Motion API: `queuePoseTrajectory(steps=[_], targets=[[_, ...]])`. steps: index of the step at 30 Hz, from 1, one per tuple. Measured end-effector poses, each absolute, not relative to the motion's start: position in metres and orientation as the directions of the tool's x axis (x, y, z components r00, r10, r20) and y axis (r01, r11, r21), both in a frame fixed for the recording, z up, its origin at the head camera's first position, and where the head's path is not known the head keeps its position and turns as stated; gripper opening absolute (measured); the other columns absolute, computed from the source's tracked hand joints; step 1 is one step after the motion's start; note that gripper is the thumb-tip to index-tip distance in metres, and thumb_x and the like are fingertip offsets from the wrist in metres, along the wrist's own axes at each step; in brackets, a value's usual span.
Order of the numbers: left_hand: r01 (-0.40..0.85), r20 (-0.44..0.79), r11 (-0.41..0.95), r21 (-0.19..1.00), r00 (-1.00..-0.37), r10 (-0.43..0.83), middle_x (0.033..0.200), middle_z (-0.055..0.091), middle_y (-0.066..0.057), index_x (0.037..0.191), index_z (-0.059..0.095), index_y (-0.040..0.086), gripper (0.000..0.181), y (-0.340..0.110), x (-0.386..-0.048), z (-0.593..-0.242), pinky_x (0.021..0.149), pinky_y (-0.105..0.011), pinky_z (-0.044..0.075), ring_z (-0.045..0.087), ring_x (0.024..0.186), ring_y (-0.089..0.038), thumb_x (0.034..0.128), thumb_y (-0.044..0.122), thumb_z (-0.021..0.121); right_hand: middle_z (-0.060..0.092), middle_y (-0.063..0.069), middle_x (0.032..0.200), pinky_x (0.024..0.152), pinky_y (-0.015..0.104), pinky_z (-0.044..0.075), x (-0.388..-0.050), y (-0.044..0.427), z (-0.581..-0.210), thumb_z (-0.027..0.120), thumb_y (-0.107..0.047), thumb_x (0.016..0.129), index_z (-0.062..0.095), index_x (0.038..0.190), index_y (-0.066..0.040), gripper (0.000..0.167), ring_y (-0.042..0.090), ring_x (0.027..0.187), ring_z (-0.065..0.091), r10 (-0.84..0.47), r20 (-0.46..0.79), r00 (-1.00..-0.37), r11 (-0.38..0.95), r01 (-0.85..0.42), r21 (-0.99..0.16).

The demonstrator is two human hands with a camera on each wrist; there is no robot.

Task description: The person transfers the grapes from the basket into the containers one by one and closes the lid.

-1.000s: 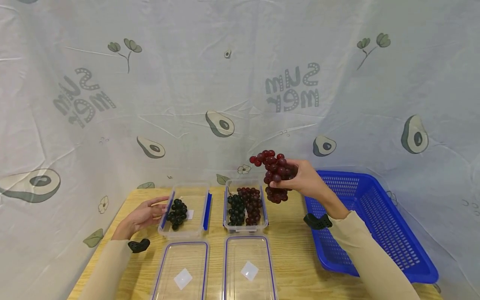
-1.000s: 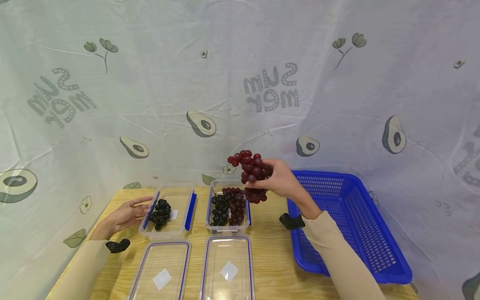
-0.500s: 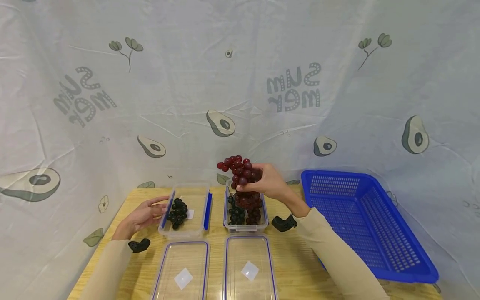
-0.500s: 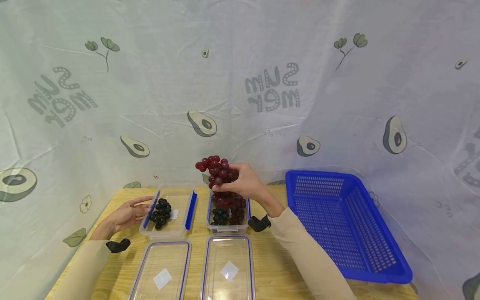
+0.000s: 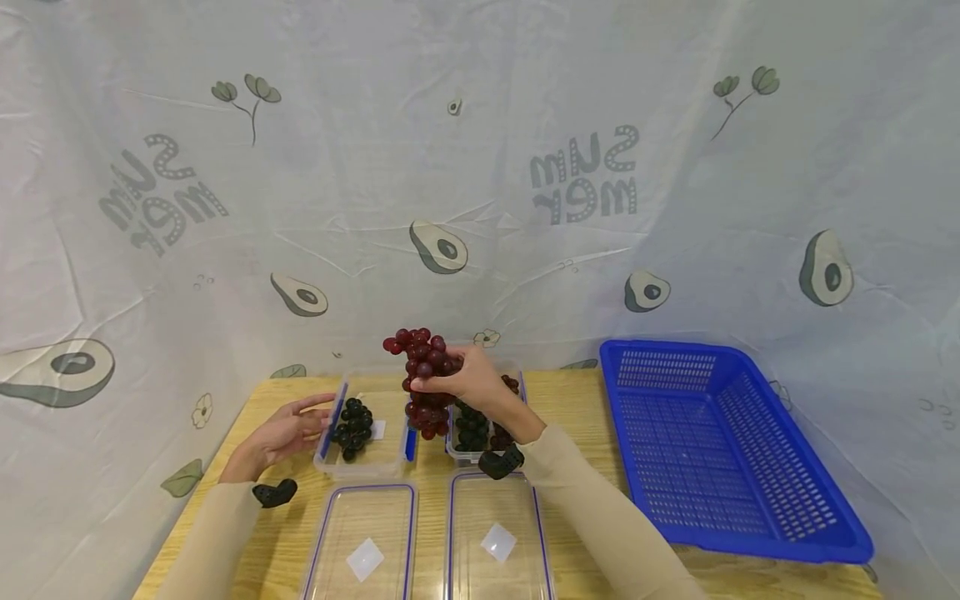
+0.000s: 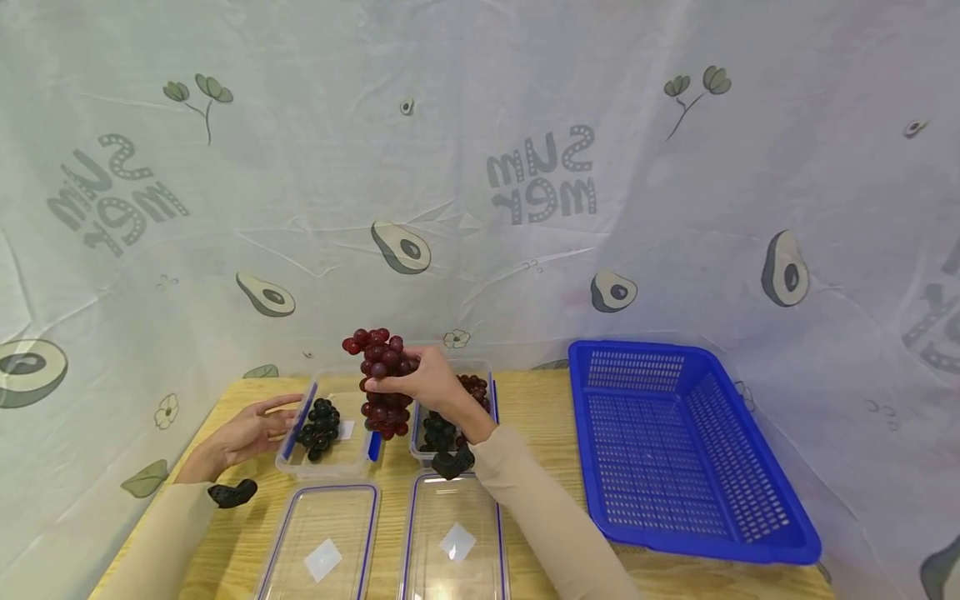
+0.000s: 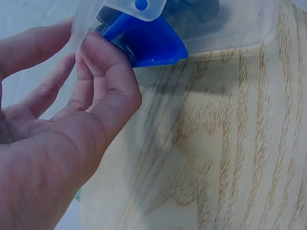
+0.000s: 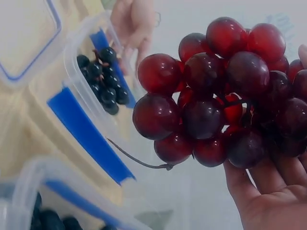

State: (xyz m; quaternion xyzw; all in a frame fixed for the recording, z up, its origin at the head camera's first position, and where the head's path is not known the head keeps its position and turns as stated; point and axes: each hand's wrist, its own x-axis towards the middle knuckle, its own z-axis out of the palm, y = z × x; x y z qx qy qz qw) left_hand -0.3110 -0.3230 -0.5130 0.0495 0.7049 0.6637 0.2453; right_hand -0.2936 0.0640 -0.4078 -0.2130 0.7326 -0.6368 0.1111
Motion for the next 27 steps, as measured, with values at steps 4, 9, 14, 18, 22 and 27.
queuePoseTrajectory(steps=[4,9,14,18,22,27], targets=[[-0.256,-0.28,0.114,0.96,-0.878,0.389,0.117,0.065,0.008,0.168,0.018,0.004,0.069,-0.323,-0.312,-0.513,0.088,-0.029,0.056,0.063,0.098,-0.007,0.1082,0.003,0.051,0.076,0.009,0.126,0.098,0.041,0.061,-0.298,0.044,-0.419,0.085,-0.029,0.09,0.073,0.129,-0.013,0.044,0.021,0.113,0.073,-0.445,0.062,-0.894,0.067,-0.102,-0.993],[-0.268,-0.293,0.119,0.956,-0.879,0.375,0.116,0.062,0.005,0.168,0.019,0.005,0.068,-0.321,-0.311,-0.513,0.089,-0.03,0.055,0.062,0.097,-0.008,0.1082,0.003,0.051,0.075,0.005,0.126,0.1,0.042,0.06,-0.304,0.02,-0.434,0.087,-0.033,0.087,0.076,0.124,-0.015,0.043,0.02,0.116,0.071,-0.398,0.03,-0.917,0.047,-0.053,-0.997],[-0.267,-0.293,0.121,0.956,-0.883,0.367,0.115,0.062,0.005,0.168,0.019,0.004,0.068,-0.32,-0.311,-0.512,0.088,-0.03,0.056,0.062,0.097,-0.007,0.1077,0.001,0.051,0.076,0.006,0.12,0.098,0.042,0.06,-0.306,-0.001,-0.446,0.087,-0.035,0.086,0.078,0.115,-0.012,0.038,0.019,0.11,0.071,-0.344,-0.006,-0.939,0.037,-0.007,-0.999],[-0.26,-0.286,0.121,0.958,-0.883,0.372,0.123,0.06,0.003,0.168,0.019,0.004,0.069,-0.318,-0.309,-0.511,0.088,-0.03,0.057,0.062,0.101,-0.008,0.1076,0.002,0.052,0.077,0.007,0.117,0.097,0.043,0.06,-0.305,-0.016,-0.453,0.087,-0.035,0.086,0.078,0.113,-0.01,0.038,0.02,0.108,0.071,-0.298,-0.043,-0.954,0.078,0.021,-0.997],[-0.247,-0.284,0.148,0.958,-0.89,0.356,0.133,0.056,-0.002,0.168,0.019,0.004,0.068,-0.318,-0.308,-0.509,0.088,-0.03,0.056,0.062,0.103,-0.009,0.1086,0.004,0.051,0.076,0.006,0.119,0.094,0.039,0.059,-0.305,-0.031,-0.46,0.088,-0.038,0.085,0.078,0.115,-0.01,0.042,0.015,0.105,0.069,-0.248,-0.076,-0.966,0.113,0.049,-0.992],[-0.244,-0.291,0.174,0.954,-0.892,0.346,0.158,0.04,-0.027,0.169,0.018,0.005,0.067,-0.317,-0.307,-0.508,0.093,-0.03,0.056,0.063,0.111,-0.007,0.1089,0.004,0.049,0.076,0.005,0.117,0.094,0.037,0.056,-0.307,-0.043,-0.467,0.088,-0.037,0.085,0.079,0.109,-0.01,0.038,0.012,0.099,0.065,-0.195,-0.099,-0.976,0.028,0.095,-0.995]])
